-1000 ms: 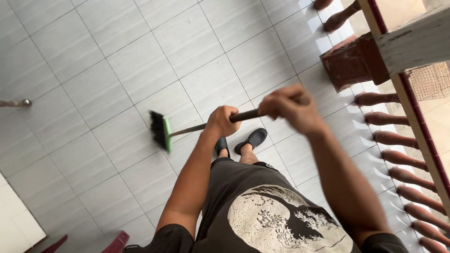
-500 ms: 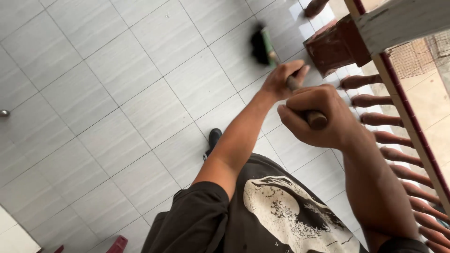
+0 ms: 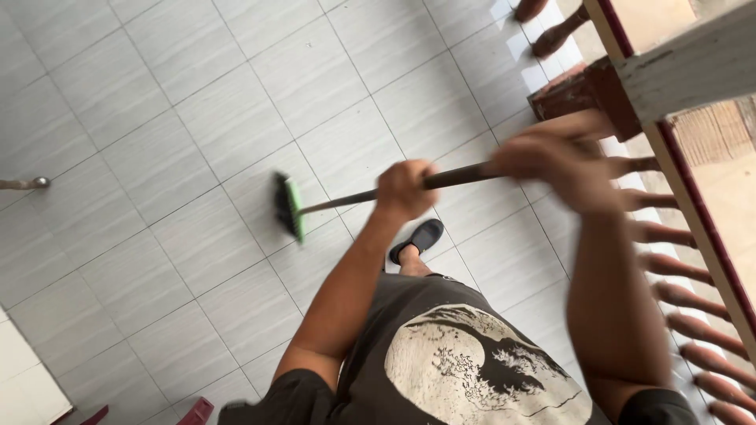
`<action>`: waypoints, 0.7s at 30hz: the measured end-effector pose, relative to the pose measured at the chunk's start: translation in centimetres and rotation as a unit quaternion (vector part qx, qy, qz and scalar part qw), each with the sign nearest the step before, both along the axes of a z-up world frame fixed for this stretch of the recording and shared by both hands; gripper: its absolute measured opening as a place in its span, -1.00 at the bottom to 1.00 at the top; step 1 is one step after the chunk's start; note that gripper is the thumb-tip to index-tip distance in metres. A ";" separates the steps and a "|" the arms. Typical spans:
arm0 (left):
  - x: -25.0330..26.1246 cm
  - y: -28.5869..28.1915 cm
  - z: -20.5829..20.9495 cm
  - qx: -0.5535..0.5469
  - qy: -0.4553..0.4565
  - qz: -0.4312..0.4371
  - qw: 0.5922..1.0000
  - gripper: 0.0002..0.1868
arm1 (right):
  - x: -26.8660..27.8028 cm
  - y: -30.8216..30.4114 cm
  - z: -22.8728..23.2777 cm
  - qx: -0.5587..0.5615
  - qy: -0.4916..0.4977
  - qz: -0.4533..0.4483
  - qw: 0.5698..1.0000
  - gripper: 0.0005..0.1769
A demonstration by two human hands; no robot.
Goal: Sweeping the tiled floor of a balcony or porch using a broom.
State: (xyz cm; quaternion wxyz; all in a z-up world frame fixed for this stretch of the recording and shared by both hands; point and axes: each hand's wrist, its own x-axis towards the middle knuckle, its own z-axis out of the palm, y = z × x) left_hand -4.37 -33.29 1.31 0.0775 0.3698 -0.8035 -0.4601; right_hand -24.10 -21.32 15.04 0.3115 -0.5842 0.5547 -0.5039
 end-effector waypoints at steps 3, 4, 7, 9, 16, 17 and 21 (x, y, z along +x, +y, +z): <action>1.5 -0.4 -6.5 -0.034 0.007 0.062 0.997 -0.70 | 3.2 -3.0 -2.5 0.140 -0.161 -0.002 0.977 -0.77; 0.5 -0.4 -7.0 -0.036 0.008 0.061 0.997 -0.70 | 3.1 -2.7 -2.5 0.138 -0.160 -0.003 0.977 -0.77; -4.5 -1.2 -6.8 -0.056 0.042 0.075 0.995 -0.70 | 0.6 -2.5 -1.2 0.156 -0.080 -0.032 0.984 -0.81; -8.7 -0.4 -4.1 -0.020 0.089 0.042 0.995 -0.64 | -2.8 -1.6 1.1 0.113 -0.025 -0.066 0.991 -0.69; -20.4 1.8 -2.8 0.036 0.205 -0.003 0.978 -0.56 | -4.4 -1.7 5.3 -0.024 0.095 -0.056 0.994 -0.73; -21.0 1.3 -2.7 0.070 0.221 -0.013 0.973 -0.55 | -3.6 -2.3 5.3 0.097 0.110 -0.063 0.987 -0.75; -24.2 -0.7 -7.1 0.121 0.236 -0.040 0.963 -0.56 | -3.0 -4.9 0.8 0.143 0.134 -0.051 0.979 -0.75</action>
